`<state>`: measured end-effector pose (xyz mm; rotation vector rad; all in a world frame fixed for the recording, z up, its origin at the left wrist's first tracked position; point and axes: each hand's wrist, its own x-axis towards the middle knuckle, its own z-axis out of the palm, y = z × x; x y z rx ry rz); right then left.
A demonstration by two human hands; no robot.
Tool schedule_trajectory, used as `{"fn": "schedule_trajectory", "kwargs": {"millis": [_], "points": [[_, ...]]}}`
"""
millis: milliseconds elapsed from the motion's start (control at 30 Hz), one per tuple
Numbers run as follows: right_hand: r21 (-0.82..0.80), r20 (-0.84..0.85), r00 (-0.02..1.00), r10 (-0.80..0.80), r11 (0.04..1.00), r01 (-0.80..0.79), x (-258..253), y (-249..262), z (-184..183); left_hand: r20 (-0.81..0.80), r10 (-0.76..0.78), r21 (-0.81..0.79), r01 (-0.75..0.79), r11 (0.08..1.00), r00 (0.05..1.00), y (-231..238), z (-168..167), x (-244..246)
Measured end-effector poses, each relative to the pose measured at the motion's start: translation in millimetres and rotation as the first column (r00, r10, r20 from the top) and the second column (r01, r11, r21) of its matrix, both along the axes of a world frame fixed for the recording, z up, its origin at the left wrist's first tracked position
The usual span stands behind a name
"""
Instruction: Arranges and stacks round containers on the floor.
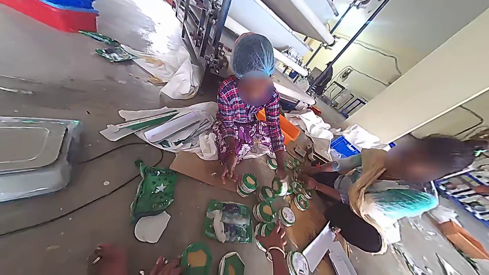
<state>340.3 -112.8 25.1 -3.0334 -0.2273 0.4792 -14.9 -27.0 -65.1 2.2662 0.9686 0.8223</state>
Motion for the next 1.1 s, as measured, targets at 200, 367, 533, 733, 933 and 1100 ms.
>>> {"fn": "schedule_trajectory", "kwargs": {"millis": [200,367,533,733,933,1100], "points": [[0.082,0.015,1.000,-0.019,0.996,0.017,6,-4,-5,0.006,0.018,0.065,-0.019,0.998,1.000,0,0,0],[0.054,0.020,0.999,-0.028,0.998,0.027,1,2,-4,0.006,0.017,0.068,-0.018,0.997,1.000,0,-3,1],[0.064,0.049,0.998,-0.045,0.997,0.042,2,4,-5,0.010,0.020,0.071,-0.021,0.997,1.000,0,-3,0],[0.216,0.224,0.973,-0.052,0.976,0.003,-5,-4,-17,0.011,0.020,0.074,-0.020,0.997,1.000,0,-5,0],[0.646,0.266,0.873,-0.408,0.748,0.153,-30,-7,-49,0.033,0.027,0.079,-0.030,0.996,0.999,-1,-5,1],[0.808,0.279,0.857,-0.434,0.588,0.034,-25,-6,-72,-0.001,0.031,0.084,-0.031,0.996,1.000,-1,-6,0]]}}
